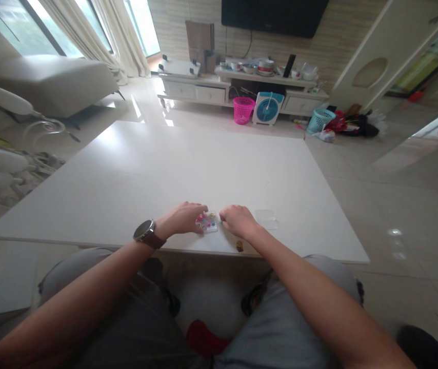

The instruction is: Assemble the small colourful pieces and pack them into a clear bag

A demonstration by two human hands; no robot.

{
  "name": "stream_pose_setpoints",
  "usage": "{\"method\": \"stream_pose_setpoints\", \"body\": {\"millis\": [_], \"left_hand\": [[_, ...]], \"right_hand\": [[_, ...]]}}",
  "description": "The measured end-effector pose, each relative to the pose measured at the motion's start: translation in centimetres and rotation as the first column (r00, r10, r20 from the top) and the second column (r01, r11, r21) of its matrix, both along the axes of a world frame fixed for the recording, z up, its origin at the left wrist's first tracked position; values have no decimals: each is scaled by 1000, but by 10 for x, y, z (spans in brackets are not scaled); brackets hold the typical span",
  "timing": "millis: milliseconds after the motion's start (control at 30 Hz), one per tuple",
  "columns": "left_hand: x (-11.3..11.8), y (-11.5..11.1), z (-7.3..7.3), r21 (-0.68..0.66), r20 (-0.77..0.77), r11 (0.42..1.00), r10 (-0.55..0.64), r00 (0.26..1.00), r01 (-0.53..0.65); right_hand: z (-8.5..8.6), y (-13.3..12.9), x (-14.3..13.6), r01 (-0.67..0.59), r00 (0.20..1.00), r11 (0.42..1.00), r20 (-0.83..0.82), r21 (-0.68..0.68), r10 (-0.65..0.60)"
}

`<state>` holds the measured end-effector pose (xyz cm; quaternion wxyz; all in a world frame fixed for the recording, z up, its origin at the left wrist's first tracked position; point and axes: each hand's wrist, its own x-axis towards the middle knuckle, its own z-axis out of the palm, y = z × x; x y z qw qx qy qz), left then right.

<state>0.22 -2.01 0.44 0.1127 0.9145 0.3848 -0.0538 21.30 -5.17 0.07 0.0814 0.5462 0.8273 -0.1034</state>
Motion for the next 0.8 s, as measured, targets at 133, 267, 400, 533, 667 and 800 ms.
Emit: {"method": "stream_pose_setpoints", "body": {"millis": [133, 267, 400, 533, 667, 800], "left_hand": [[-1, 0, -2, 7, 12, 1000, 4, 1000, -4], [-1, 0, -2, 2, 14, 1000, 3, 1000, -3], [-1, 0, -1, 3, 11, 1000, 3, 1000, -3], [0, -1, 0, -1, -1, 1000, 7, 1000, -7], [1, -1, 1, -8, -8, 1000, 8, 1000, -8], [1, 0, 1, 4, -3, 1000, 8, 1000, -8]], "right_hand": [[3, 0, -2, -11, 1000, 1000, -4, 16, 11], [1, 1, -3, -23, 1000, 1000, 5, 14, 23], [-1, 0, -2, -34, 999, 999, 26, 23, 33], [0, -1, -1, -34, 999, 999, 44, 35, 33], [8, 1, 4, -30, 1000, 997, 0, 68, 30], [13, 2, 5, -68, 980, 996, -184, 57, 77]]}}
